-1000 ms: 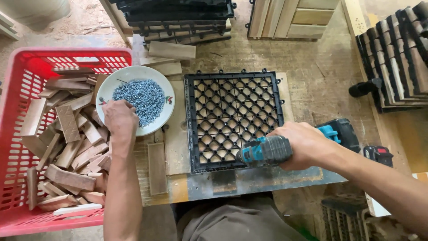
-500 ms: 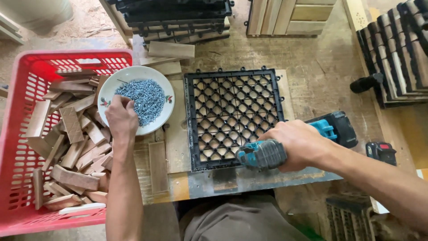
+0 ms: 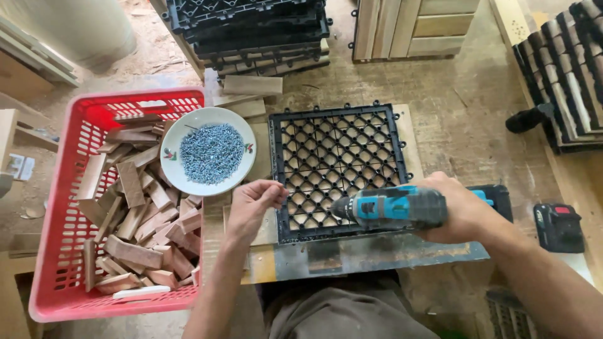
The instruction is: Assembling interlocking floor tiles by fastening a plastic grid base to wooden slats using a power drill and screws.
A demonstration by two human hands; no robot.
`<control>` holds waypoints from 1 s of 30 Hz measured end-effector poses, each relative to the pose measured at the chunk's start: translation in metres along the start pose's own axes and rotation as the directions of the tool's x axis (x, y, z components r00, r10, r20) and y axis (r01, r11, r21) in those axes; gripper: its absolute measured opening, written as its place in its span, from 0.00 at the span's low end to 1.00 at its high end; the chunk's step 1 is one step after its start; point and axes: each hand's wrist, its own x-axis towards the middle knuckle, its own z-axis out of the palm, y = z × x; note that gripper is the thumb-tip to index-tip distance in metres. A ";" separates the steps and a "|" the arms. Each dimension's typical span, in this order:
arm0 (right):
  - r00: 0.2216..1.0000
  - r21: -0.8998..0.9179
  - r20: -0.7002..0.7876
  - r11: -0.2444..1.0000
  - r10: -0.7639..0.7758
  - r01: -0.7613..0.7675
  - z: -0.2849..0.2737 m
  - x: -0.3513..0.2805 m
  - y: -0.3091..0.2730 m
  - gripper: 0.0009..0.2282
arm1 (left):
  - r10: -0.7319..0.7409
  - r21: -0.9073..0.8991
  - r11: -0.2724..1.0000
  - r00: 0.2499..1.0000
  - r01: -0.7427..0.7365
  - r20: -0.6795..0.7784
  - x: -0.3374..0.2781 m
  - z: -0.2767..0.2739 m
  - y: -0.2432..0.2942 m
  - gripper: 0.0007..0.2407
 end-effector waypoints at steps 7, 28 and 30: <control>0.893 0.263 -0.253 0.862 -0.372 0.434 0.021 -0.007 0.016 0.05 | -0.228 -0.325 0.918 0.973 0.225 0.030 -0.017 0.018 -0.052 0.07; 0.825 0.359 -0.083 0.756 -0.559 0.548 0.020 -0.008 -0.033 0.11 | -0.268 -0.554 0.797 0.963 0.240 0.032 -0.019 -0.003 -0.085 0.09; 0.814 0.381 -0.061 0.740 -0.578 0.554 0.020 -0.007 -0.036 0.13 | -0.287 -0.563 0.787 0.957 0.254 0.031 -0.019 -0.005 -0.084 0.10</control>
